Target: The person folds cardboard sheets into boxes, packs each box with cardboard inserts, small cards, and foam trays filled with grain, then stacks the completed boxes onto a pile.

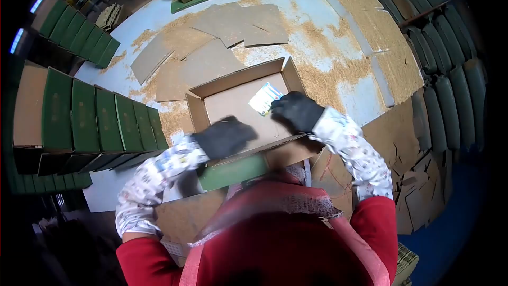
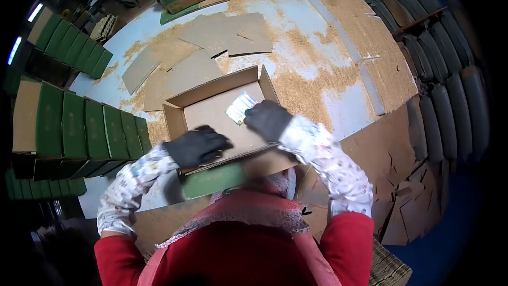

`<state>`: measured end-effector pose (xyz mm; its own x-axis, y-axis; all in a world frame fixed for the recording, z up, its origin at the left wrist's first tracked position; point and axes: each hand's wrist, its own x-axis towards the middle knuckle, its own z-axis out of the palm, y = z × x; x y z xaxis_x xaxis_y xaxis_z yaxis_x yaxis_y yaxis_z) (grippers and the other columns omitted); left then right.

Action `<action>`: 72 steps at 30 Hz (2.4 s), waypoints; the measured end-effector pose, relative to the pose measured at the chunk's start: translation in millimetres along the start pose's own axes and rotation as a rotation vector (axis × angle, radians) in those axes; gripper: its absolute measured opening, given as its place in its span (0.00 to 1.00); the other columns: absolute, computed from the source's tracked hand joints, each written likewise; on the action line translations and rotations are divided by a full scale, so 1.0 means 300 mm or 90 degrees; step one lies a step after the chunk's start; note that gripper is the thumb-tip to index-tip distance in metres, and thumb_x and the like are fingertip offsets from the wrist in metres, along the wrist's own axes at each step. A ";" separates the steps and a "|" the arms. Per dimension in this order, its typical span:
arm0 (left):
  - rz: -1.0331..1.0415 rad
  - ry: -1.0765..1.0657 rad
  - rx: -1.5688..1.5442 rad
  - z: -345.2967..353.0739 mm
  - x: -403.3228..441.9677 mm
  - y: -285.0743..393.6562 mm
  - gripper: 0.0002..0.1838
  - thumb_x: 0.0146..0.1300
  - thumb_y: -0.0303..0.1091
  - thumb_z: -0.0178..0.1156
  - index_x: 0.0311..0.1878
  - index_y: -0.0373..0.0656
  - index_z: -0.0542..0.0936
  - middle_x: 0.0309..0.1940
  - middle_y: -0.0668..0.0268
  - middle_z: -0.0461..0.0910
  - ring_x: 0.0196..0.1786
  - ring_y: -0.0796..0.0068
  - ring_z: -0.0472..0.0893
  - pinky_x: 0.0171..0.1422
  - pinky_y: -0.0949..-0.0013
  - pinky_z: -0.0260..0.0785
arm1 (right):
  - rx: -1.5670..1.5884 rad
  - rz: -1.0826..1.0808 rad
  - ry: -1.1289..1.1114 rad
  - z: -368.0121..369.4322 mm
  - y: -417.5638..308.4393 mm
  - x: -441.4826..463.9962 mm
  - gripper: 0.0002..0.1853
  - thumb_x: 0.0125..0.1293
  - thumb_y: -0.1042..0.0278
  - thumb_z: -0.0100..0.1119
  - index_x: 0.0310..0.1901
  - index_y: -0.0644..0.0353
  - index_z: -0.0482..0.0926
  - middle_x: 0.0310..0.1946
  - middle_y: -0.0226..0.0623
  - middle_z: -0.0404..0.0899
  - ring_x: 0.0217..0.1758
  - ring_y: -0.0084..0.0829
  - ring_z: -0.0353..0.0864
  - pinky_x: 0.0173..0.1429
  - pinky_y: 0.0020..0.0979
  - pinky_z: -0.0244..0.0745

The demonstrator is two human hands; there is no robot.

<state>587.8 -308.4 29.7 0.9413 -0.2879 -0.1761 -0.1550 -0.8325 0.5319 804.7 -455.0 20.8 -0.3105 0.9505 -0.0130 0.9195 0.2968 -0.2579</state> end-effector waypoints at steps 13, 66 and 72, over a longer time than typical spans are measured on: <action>-0.565 0.436 0.079 0.306 -0.109 -0.029 0.56 0.37 0.54 0.69 0.67 0.41 0.51 0.64 0.49 0.55 0.67 0.52 0.54 0.65 0.39 0.45 | 0.226 0.418 0.339 0.357 0.151 0.020 0.47 0.43 0.52 0.69 0.63 0.60 0.57 0.64 0.47 0.54 0.66 0.42 0.57 0.67 0.44 0.51; -0.710 0.588 -0.507 0.733 -0.663 -0.062 0.29 0.61 0.34 0.54 0.64 0.39 0.58 0.61 0.55 0.64 0.59 0.63 0.68 0.62 0.65 0.61 | -0.102 0.262 -0.195 0.585 -0.068 1.108 0.32 0.61 0.50 0.49 0.66 0.29 0.50 0.70 0.23 0.44 0.73 0.35 0.40 0.62 0.67 0.41; -0.677 0.687 -0.515 0.676 -0.297 0.012 0.41 0.47 0.31 0.63 0.65 0.44 0.55 0.56 0.52 0.68 0.58 0.56 0.69 0.58 0.62 0.64 | 0.059 0.174 -0.064 0.522 0.281 0.764 0.33 0.58 0.57 0.51 0.66 0.43 0.53 0.68 0.37 0.48 0.70 0.41 0.47 0.65 0.59 0.47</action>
<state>442.6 -381.6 -120.7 0.3357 0.8970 -0.2875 0.4829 0.0982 0.8702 773.4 -226.5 -155.1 -0.0810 0.9787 -0.1888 0.9477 0.0169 -0.3188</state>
